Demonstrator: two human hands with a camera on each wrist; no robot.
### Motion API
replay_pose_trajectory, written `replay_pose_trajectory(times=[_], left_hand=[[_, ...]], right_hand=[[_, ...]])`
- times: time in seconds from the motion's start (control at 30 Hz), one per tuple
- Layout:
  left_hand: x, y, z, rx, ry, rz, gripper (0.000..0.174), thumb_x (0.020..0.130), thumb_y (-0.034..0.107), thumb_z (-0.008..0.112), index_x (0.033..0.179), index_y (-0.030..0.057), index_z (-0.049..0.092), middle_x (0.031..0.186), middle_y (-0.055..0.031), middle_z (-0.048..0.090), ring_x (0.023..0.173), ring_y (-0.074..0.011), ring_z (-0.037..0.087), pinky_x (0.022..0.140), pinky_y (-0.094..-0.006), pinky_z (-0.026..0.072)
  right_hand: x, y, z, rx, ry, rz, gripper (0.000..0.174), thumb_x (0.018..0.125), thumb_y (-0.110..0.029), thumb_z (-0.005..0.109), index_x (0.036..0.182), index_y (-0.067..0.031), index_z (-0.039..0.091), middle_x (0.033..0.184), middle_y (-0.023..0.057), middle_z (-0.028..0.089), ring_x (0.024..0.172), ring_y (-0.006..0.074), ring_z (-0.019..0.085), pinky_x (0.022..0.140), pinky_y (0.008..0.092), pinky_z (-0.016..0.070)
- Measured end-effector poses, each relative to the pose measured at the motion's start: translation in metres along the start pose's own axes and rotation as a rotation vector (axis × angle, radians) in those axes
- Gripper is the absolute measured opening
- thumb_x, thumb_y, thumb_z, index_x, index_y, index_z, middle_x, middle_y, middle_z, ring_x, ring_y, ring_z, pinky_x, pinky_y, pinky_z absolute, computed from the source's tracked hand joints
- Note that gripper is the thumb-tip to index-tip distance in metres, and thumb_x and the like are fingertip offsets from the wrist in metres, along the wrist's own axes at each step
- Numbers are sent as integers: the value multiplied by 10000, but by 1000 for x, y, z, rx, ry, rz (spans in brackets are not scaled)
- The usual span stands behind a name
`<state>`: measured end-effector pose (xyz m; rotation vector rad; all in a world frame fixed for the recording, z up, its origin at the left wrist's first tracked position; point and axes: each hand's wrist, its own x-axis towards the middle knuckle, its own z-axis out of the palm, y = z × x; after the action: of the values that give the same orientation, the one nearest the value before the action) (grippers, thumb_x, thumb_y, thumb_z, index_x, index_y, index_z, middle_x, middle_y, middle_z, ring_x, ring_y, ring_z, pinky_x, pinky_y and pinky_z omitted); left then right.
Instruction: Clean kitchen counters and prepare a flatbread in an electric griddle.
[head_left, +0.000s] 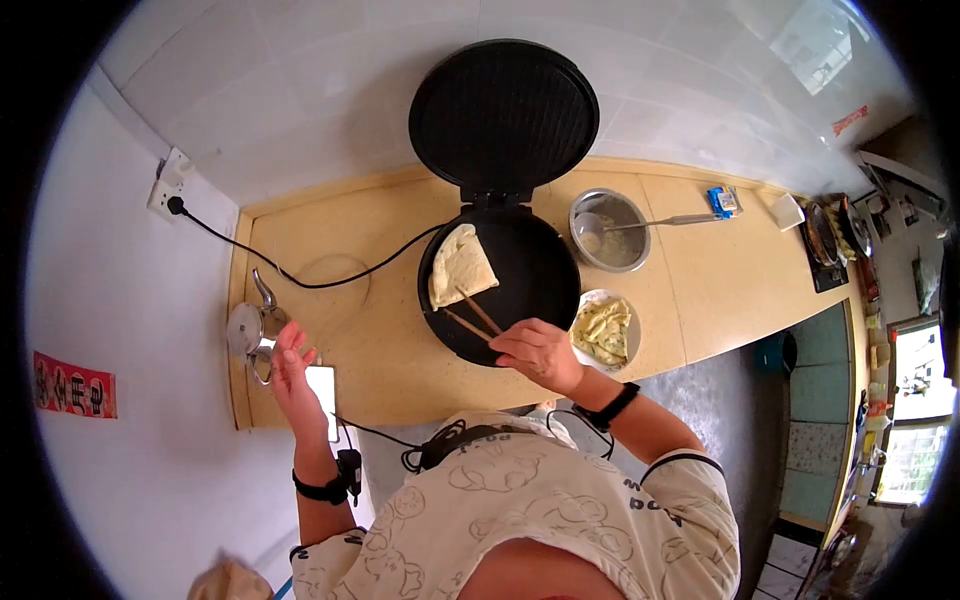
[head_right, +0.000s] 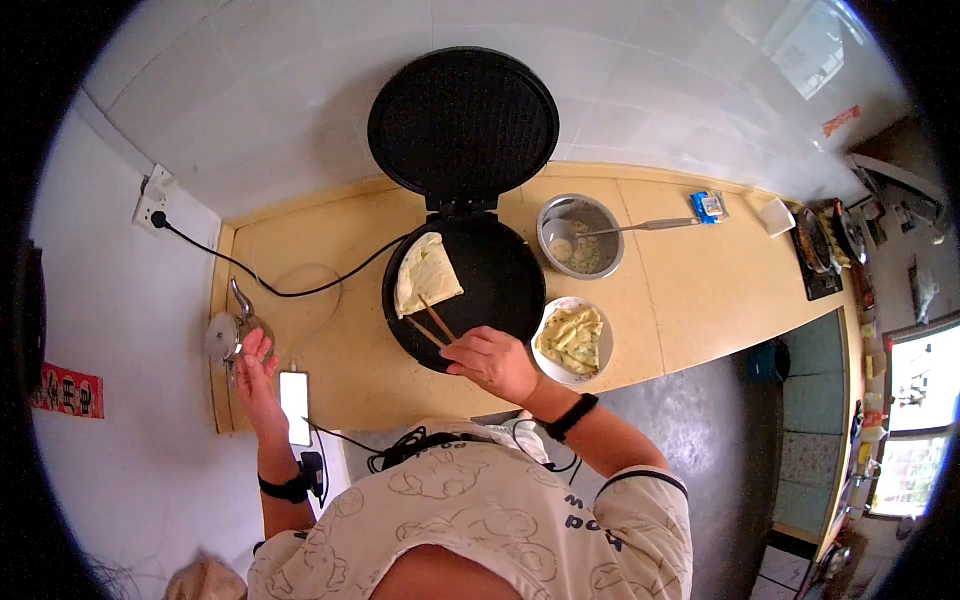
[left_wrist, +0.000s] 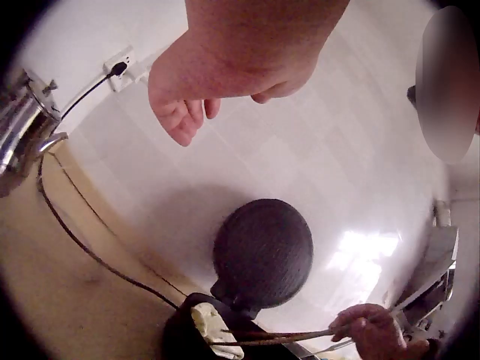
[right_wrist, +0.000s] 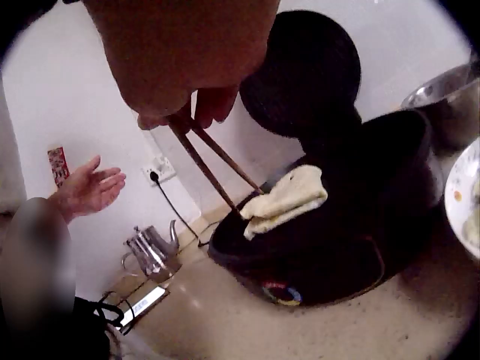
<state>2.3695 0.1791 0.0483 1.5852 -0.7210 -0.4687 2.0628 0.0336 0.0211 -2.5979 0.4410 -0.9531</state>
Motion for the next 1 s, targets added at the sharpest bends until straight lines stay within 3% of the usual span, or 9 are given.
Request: replay_pose_trajectory(times=[0.17,0.33,0.5,0.63,0.77,0.83,0.9,0.97,1.0], left_hand=[[-1,-5,-2,-14,13,-6,442,963,348,361,1225,15,487,1240,-109,501,1137,-210,474,899,-320,395],[1,-2,2,-18,20,-28,443,963,344,360,1224,9,485,1239,-113,502,1133,-207,477,897,-317,398],[4,2,4,-28,37,-22,404,952,306,384,1199,14,512,1193,-104,521,1094,-206,491,879,-332,416],[0,2,1,-8,25,-14,400,953,301,380,1200,13,510,1194,-111,519,1097,-204,491,874,-330,418],[-2,-2,0,-24,30,-31,404,953,312,384,1187,11,517,1188,-111,523,1100,-199,492,868,-327,420],[-2,-3,1,-40,22,-30,405,953,317,386,1182,11,520,1189,-105,524,1098,-196,493,866,-324,421],[-1,-5,2,-57,10,-32,407,952,323,388,1176,12,523,1190,-100,525,1096,-194,494,864,-322,421],[3,-8,5,-13,-65,-37,466,961,381,342,1241,27,461,1258,-106,486,1132,-210,467,909,-333,388],[3,-7,9,-14,-82,-35,466,961,381,342,1241,27,461,1258,-106,486,1132,-210,467,909,-333,388]], right_hand=[[-22,5,-17,-97,-47,-55,340,609,-136,756,928,-102,644,884,2,622,815,200,587,673,296,504],[-38,20,16,-311,-282,-313,416,714,-188,607,1120,-106,566,1075,12,551,1023,194,496,805,313,450],[-16,44,41,-431,-296,-360,412,677,-207,588,1066,-72,578,1013,37,553,985,205,499,826,310,435],[3,63,44,-426,-296,-250,435,619,-195,614,1043,-100,603,1039,38,571,893,204,547,753,324,486],[15,64,30,-327,-103,-5,394,638,-78,664,1028,-124,632,935,60,606,803,223,582,664,288,506],[14,68,18,-80,260,355,322,715,-5,654,1025,-93,633,852,89,613,767,242,591,655,273,491],[6,84,18,335,572,499,220,857,-49,578,1075,-45,606,879,75,628,764,164,589,675,251,466],[-12,93,-4,871,715,781,199,867,-86,579,1047,-3,601,867,63,627,752,148,596,642,264,480],[-16,92,-16,861,730,787,199,867,-86,579,1047,-3,601,867,63,627,752,148,596,642,264,480]])
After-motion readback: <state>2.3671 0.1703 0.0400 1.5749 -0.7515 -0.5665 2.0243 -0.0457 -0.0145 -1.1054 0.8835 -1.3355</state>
